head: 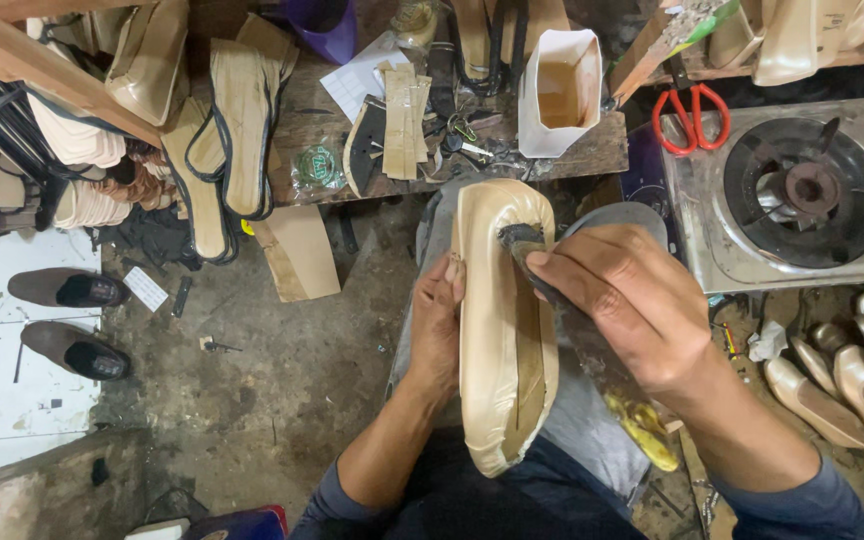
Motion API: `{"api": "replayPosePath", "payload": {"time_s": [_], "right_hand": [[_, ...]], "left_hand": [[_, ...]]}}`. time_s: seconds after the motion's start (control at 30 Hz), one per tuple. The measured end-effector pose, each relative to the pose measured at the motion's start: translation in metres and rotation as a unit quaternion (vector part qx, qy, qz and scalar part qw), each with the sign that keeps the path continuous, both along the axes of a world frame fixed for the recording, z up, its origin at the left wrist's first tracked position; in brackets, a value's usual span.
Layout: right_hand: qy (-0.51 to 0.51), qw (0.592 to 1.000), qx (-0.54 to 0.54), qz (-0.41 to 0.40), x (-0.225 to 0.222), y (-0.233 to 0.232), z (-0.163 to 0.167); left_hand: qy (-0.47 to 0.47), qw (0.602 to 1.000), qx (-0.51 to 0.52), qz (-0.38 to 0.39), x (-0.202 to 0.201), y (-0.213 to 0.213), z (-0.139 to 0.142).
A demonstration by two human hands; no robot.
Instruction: The person sits on the floor and applies glue to the inner edge of a beige shoe last using a brush. They repeatedly dip the brush into a container of glue and spread it along the seam, then place the last on a shelf and repeat the process on another last.
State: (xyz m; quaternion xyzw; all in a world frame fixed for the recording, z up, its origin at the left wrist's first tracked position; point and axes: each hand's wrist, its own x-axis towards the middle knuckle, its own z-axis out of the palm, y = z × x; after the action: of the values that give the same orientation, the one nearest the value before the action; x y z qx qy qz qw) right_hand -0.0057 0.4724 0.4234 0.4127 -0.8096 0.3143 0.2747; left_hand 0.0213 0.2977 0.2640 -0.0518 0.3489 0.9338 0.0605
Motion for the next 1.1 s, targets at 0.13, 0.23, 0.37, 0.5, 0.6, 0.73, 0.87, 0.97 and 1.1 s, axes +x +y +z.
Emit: {"api": "replayPosePath", "payload": {"time_s": [0.13,0.23,0.37,0.5,0.6,0.73,0.87,0.97,1.1], "right_hand": [[-0.015,1.0,-0.001,-0.008,0.0,0.002,0.004],[0.006,1.0,-0.02,-0.009,-0.001,0.003,0.002],[-0.002,1.0,-0.016,-0.01,-0.003,0.004,0.0],[-0.002,1.0,-0.001,0.01,-0.005,0.004,0.0],[0.013,1.0,-0.006,-0.002,-0.007,0.003,0.0],[0.029,0.999,0.004,0.021,-0.01,0.003,-0.001],[0.024,0.999,-0.011,-0.018,-0.01,0.006,-0.004],[0.014,1.0,-0.008,0.024,-0.009,0.008,-0.007],[-0.002,0.999,0.008,0.047,-0.011,0.011,-0.011]], "left_hand": [[0.013,1.0,0.021,-0.018,0.001,0.0,0.006],[-0.004,1.0,-0.004,-0.021,0.001,-0.002,0.009],[-0.02,0.999,-0.005,-0.034,0.002,0.0,0.012],[-0.005,0.998,0.029,-0.048,0.003,-0.002,0.013],[-0.019,0.998,0.034,-0.055,0.004,-0.003,0.015],[-0.028,0.998,0.004,-0.048,0.003,-0.004,0.014],[-0.032,0.998,0.017,-0.056,0.004,-0.002,0.012],[0.005,0.997,0.062,-0.052,0.005,-0.001,0.013],[-0.048,0.995,0.035,-0.074,0.005,-0.006,0.02]]}}
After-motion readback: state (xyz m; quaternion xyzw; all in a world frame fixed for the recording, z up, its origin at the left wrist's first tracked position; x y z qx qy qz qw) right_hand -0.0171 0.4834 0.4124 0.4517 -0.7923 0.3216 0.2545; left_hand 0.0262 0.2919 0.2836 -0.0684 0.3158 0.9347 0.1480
